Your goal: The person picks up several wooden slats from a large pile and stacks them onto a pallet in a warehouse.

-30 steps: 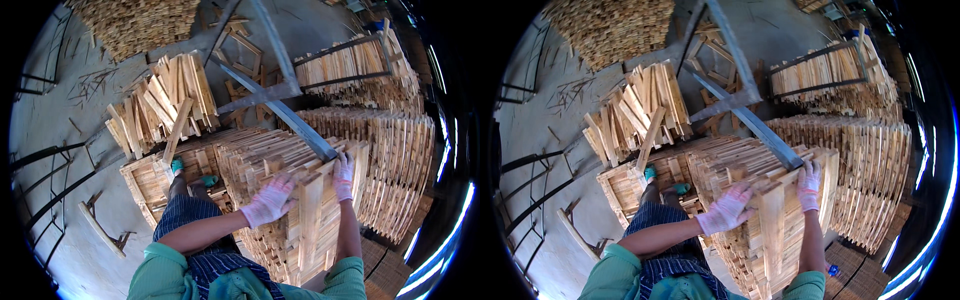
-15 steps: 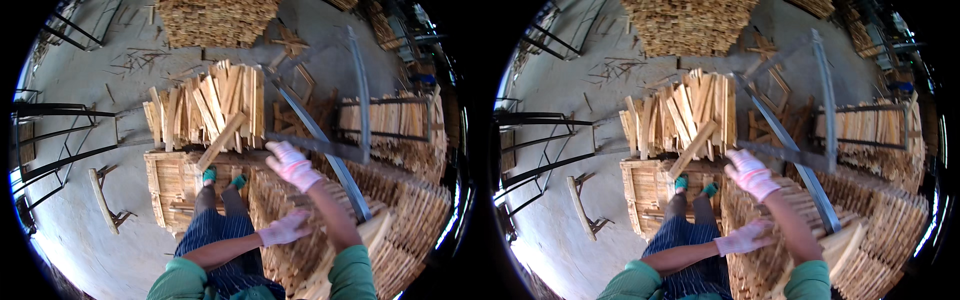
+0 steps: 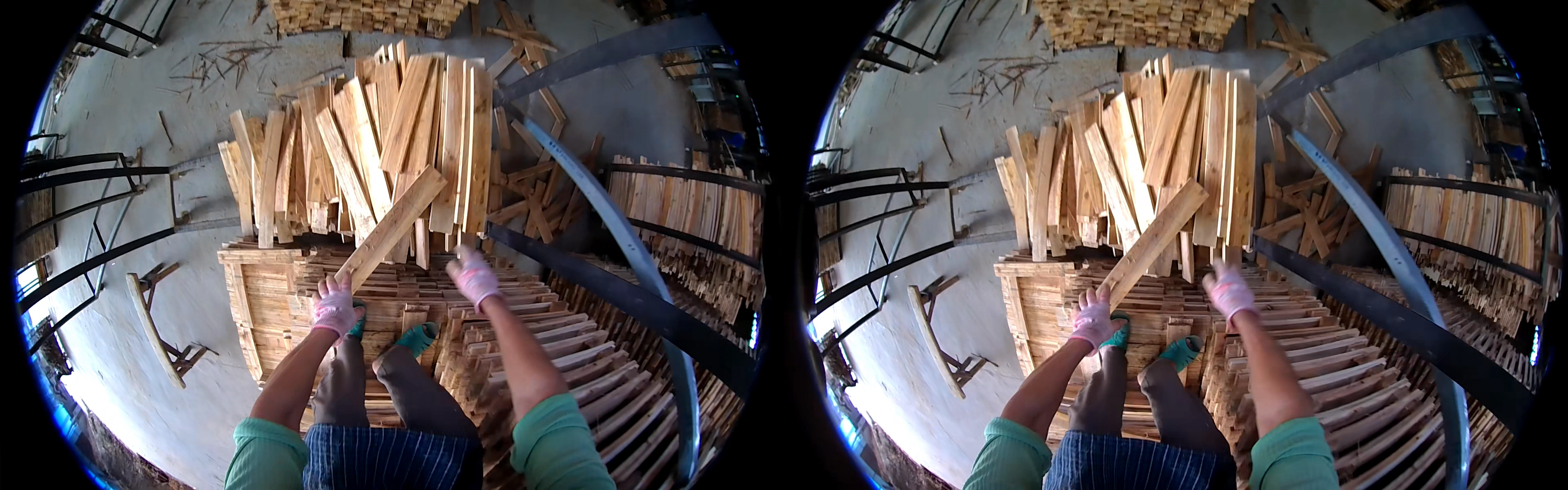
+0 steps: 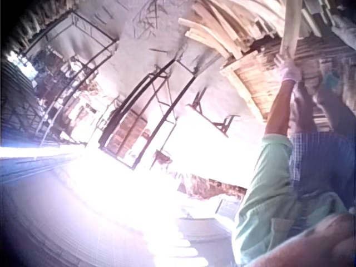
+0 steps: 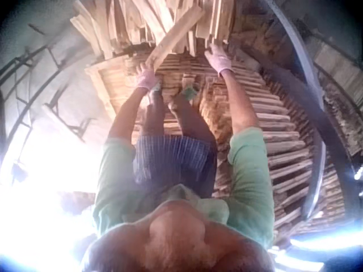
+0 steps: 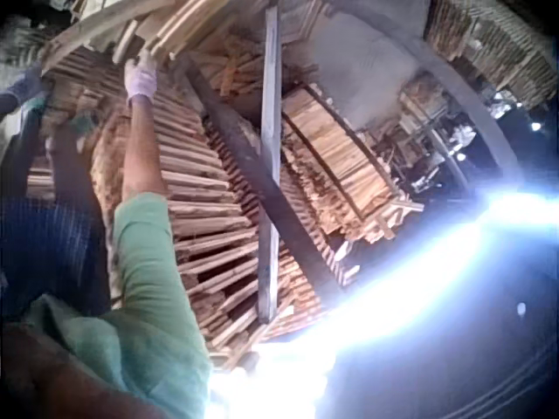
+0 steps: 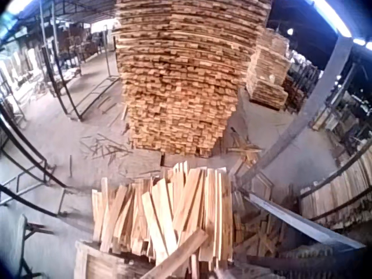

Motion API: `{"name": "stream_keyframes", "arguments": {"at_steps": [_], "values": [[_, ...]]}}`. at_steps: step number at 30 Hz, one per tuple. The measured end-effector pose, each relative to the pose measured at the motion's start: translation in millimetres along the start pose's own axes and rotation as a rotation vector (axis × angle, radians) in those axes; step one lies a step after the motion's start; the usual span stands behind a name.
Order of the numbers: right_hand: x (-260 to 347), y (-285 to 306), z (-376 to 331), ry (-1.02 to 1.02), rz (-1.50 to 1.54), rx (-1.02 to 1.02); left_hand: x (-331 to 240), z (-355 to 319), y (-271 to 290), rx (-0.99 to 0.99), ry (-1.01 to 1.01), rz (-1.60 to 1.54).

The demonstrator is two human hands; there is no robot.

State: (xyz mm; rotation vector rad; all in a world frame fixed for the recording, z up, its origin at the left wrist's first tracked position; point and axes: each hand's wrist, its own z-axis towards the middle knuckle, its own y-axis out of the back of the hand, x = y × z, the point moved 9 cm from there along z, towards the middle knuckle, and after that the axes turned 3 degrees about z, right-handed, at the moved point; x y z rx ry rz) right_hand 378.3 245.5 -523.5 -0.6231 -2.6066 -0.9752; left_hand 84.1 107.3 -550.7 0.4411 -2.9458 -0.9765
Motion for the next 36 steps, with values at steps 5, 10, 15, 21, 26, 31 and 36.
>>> {"name": "stream_keyframes", "arguments": {"at_steps": [5,10,15,21,26,31,36], "values": [[-43.9,57.8,91.8,-0.045,-0.093,-0.246,-12.5,78.3,-52.2,-0.138,0.046,0.109],[-83.7,80.4,152.0,-0.102,-0.030,-0.327,-7.0,86.1,-32.7,-0.150,-0.116,-0.167],[-144.8,78.8,197.4,-0.143,0.102,-0.359,-9.3,53.5,10.5,-0.345,-0.431,-0.630],[-169.3,25.8,225.3,-0.272,0.157,-0.238,-72.3,192.9,141.1,0.017,-0.145,-1.021],[-160.8,22.4,225.1,-0.275,0.211,-0.426,-81.8,301.0,153.3,-0.183,0.068,-0.735],[-127.4,31.0,213.1,-0.419,0.291,-0.353,-114.2,310.5,105.4,-0.029,0.003,-0.965],[-96.3,16.9,211.8,-0.222,0.483,-0.219,-104.6,300.4,75.1,0.122,0.163,-0.949]]}}
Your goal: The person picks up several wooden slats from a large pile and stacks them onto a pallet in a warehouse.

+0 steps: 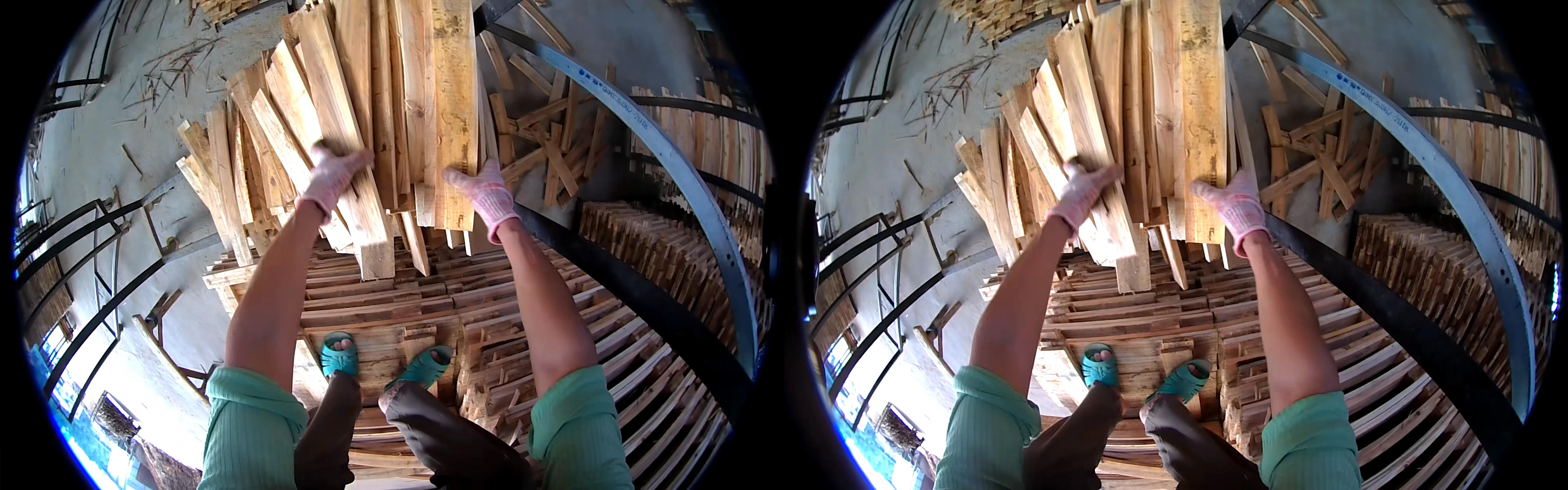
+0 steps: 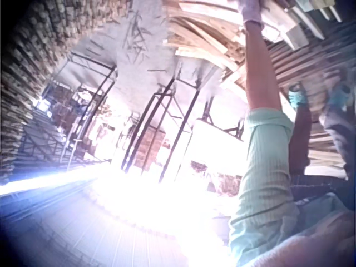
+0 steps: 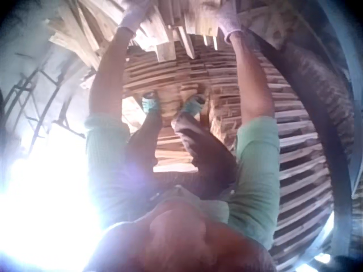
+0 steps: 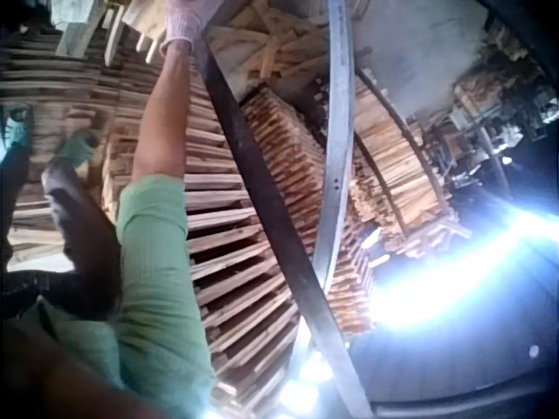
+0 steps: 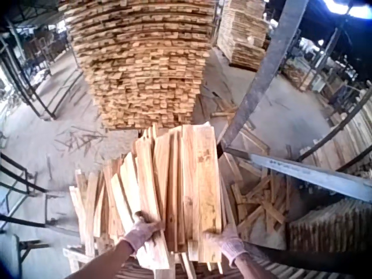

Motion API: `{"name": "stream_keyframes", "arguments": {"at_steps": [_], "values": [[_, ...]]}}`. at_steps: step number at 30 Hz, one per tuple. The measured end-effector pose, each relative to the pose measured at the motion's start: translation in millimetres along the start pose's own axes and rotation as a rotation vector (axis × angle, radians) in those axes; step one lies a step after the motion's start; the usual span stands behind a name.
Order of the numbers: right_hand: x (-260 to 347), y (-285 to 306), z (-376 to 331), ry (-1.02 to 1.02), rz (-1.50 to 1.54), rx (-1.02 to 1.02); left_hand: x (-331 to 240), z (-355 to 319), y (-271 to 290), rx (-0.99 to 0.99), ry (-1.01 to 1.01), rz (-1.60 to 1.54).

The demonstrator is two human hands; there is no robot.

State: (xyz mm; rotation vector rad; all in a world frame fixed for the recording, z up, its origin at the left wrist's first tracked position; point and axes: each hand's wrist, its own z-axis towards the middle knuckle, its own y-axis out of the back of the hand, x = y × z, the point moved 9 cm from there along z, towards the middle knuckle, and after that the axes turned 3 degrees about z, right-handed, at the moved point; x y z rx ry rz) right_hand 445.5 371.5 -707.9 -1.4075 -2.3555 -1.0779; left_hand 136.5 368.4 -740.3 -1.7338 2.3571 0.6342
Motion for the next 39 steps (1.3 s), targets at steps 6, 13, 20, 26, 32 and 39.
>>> {"name": "stream_keyframes", "arguments": {"at_steps": [6,13,20,26,32,39], "values": [[-26.3,-7.2,6.9,-0.029,-0.070,0.047,38.4,-32.2,-41.8,0.045,-0.022,0.296],[-32.6,-26.3,13.9,0.087,0.421,-0.038,29.1,-9.1,-50.1,0.068,-0.207,-0.415],[-34.7,-50.5,-9.0,-0.014,0.892,0.173,23.8,-27.1,-53.8,0.247,-0.046,-0.094],[-8.8,-57.7,-21.9,0.011,0.725,0.178,12.9,-46.5,-39.5,0.321,-0.040,0.036],[-24.7,-58.3,7.2,-0.030,0.372,-0.079,47.9,-6.3,-47.0,0.247,-0.015,-0.099],[2.4,-68.7,-64.7,-0.178,0.636,0.285,80.2,-65.3,-28.0,0.292,0.056,-0.303]]}}
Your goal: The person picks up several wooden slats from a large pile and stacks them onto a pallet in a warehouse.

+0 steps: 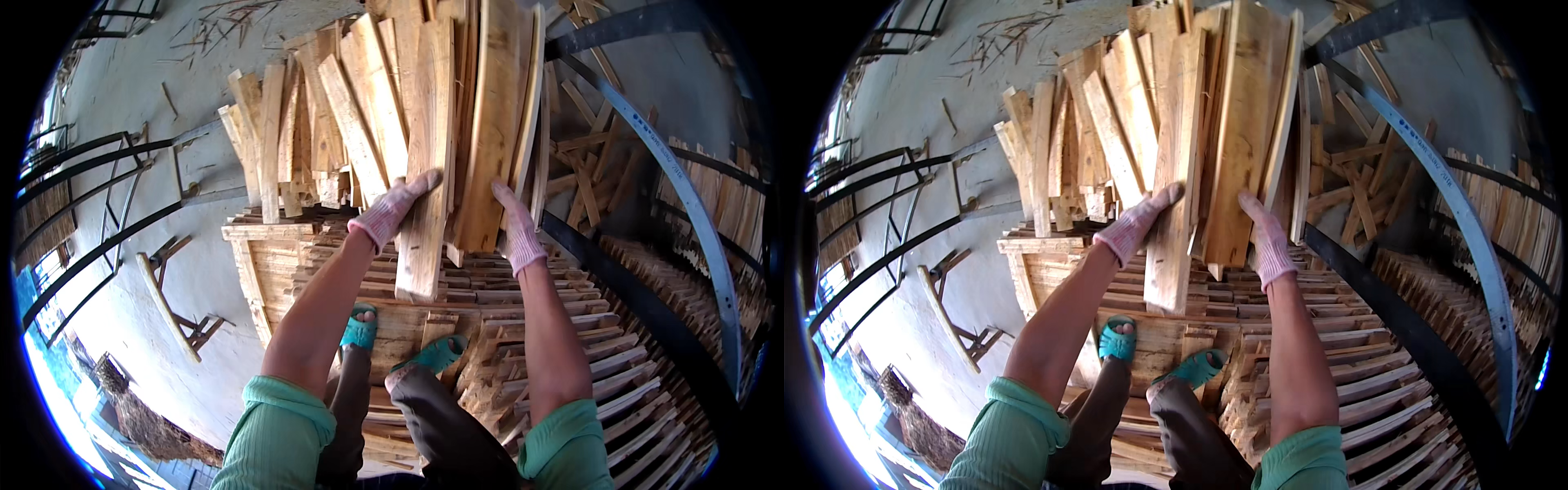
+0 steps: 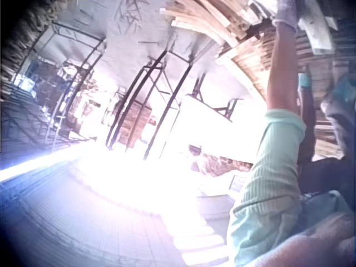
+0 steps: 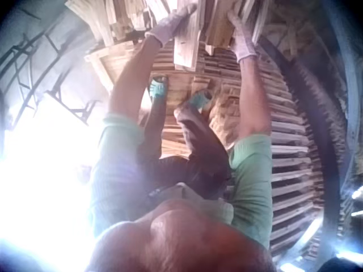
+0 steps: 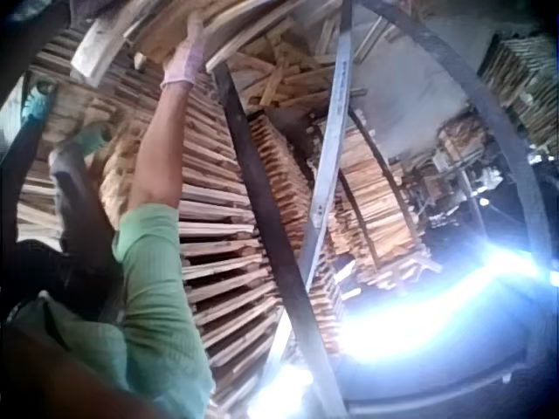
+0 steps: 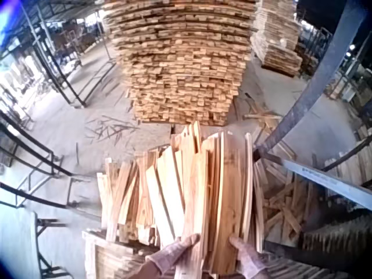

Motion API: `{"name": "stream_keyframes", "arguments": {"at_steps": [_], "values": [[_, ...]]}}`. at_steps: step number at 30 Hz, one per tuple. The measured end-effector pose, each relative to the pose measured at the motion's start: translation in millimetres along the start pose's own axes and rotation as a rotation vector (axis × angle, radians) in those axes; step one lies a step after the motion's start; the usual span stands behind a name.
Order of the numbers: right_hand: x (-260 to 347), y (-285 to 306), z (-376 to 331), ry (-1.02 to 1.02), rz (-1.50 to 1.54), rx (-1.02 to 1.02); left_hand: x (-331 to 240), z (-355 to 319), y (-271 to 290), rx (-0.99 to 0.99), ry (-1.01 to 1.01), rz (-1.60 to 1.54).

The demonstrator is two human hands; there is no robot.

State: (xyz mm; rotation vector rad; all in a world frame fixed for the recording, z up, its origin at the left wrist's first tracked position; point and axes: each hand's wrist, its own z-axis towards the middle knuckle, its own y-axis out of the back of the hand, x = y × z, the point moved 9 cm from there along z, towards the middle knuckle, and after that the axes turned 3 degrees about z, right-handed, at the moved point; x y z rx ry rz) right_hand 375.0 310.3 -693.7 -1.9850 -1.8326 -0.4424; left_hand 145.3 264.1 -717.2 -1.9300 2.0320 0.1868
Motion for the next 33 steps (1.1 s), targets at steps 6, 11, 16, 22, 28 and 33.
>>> {"name": "stream_keyframes", "arguments": {"at_steps": [6,11,16,22,28,33], "values": [[-11.8,-45.5,-163.4,-0.142,0.386,0.059,24.2,-137.0,-3.1,0.019,-0.128,-0.090],[-55.9,-29.8,-283.2,-0.292,0.367,-0.074,57.9,-236.7,-25.5,0.104,-0.044,0.260],[-49.0,-27.8,-251.7,-0.255,0.491,0.070,-24.0,-237.9,-29.1,0.064,-0.089,-0.078],[-61.0,-19.5,-264.4,-0.167,0.355,0.060,-24.6,-262.4,-42.6,-0.050,0.039,0.314],[-25.8,-52.9,-398.7,-0.284,0.351,0.027,-28.1,-391.3,-59.1,-0.032,-0.127,-0.039],[-1.2,-87.8,-483.5,-0.239,0.380,0.129,-31.1,-515.0,-37.9,-0.143,-0.174,-0.091]]}}
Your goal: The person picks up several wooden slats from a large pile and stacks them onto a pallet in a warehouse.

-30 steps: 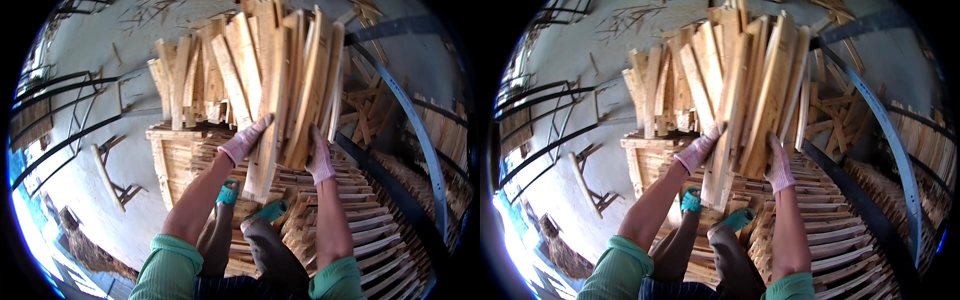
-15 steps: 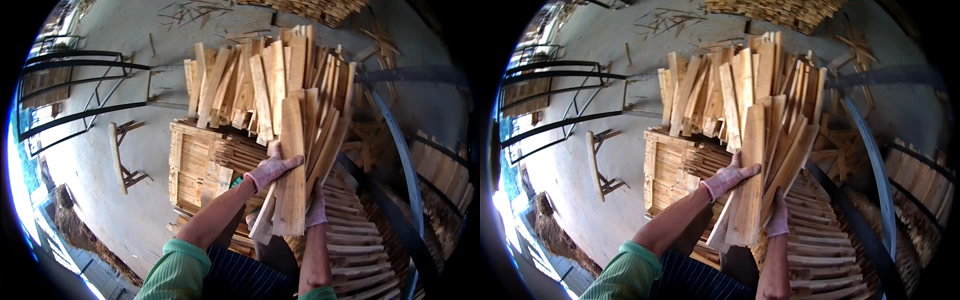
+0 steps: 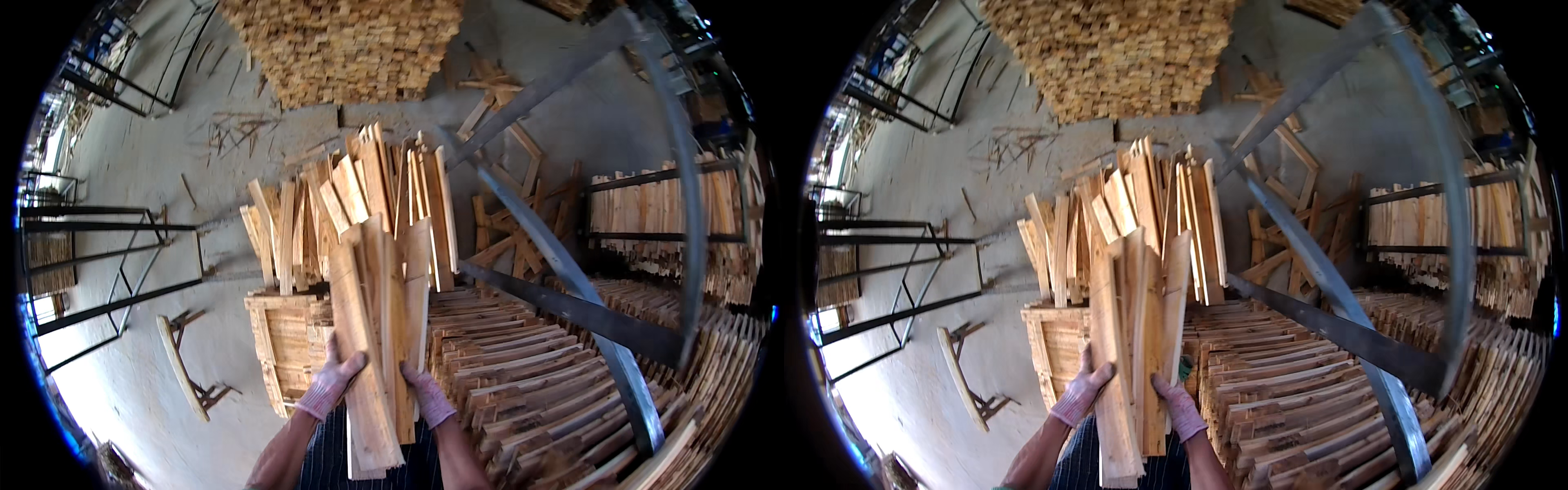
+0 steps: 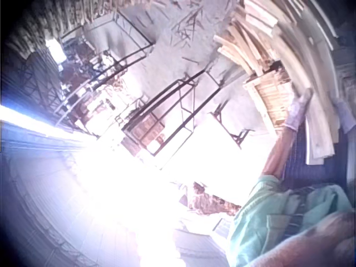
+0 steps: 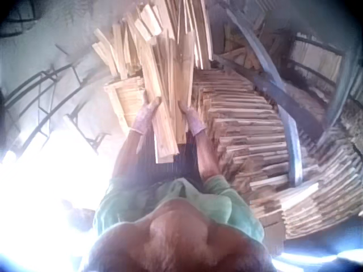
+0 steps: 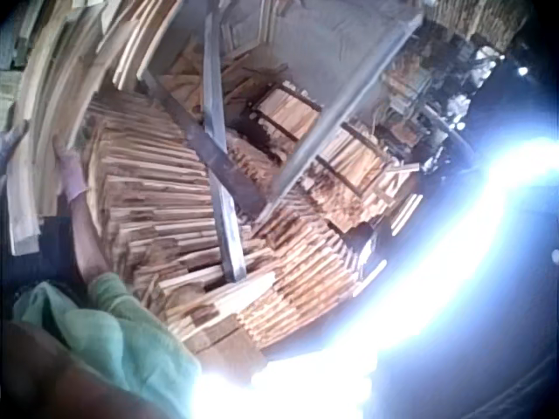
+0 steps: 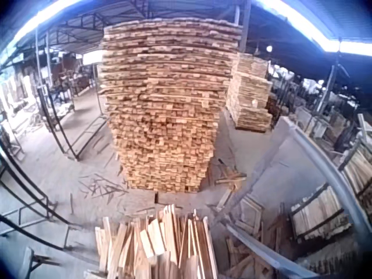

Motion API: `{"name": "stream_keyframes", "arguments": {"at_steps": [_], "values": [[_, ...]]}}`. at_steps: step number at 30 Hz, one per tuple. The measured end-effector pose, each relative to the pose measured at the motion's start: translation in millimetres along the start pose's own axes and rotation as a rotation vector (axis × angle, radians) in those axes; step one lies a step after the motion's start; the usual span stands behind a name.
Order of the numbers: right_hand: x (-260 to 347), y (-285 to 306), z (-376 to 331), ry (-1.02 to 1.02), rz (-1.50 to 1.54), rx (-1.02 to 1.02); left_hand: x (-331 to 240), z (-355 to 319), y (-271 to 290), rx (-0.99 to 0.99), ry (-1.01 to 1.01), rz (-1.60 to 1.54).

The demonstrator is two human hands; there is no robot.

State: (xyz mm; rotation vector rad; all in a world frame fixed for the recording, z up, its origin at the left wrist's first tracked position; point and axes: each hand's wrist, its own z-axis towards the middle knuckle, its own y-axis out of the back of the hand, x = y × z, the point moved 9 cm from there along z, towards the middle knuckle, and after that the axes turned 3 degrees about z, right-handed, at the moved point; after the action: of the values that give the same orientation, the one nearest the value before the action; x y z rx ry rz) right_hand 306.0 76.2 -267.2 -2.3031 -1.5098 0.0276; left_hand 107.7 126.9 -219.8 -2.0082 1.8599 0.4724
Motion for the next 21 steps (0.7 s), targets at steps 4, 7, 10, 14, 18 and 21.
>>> {"name": "stream_keyframes", "arguments": {"at_steps": [4,7,10,14,18,21], "values": [[61.8,-66.8,-79.9,0.196,0.000,0.098,-74.3,-75.5,-4.3,0.072,-0.176,-0.239],[112.3,-100.2,-142.3,0.305,-0.083,0.153,-114.2,-115.4,13.3,-0.085,-0.475,0.141],[150.1,-116.6,-206.9,0.598,-0.014,0.200,-167.5,-174.2,-5.7,0.009,-0.520,0.142],[187.8,-123.2,-315.7,0.859,0.066,0.149,-235.5,-213.5,-22.2,0.205,-0.938,0.214],[189.2,-98.0,-442.0,0.996,0.196,-0.007,-291.7,-295.7,-104.6,0.304,-1.098,0.489],[167.4,-50.9,-521.8,1.182,0.291,-0.126,-296.5,-354.6,-186.8,0.501,-1.139,0.651]]}}
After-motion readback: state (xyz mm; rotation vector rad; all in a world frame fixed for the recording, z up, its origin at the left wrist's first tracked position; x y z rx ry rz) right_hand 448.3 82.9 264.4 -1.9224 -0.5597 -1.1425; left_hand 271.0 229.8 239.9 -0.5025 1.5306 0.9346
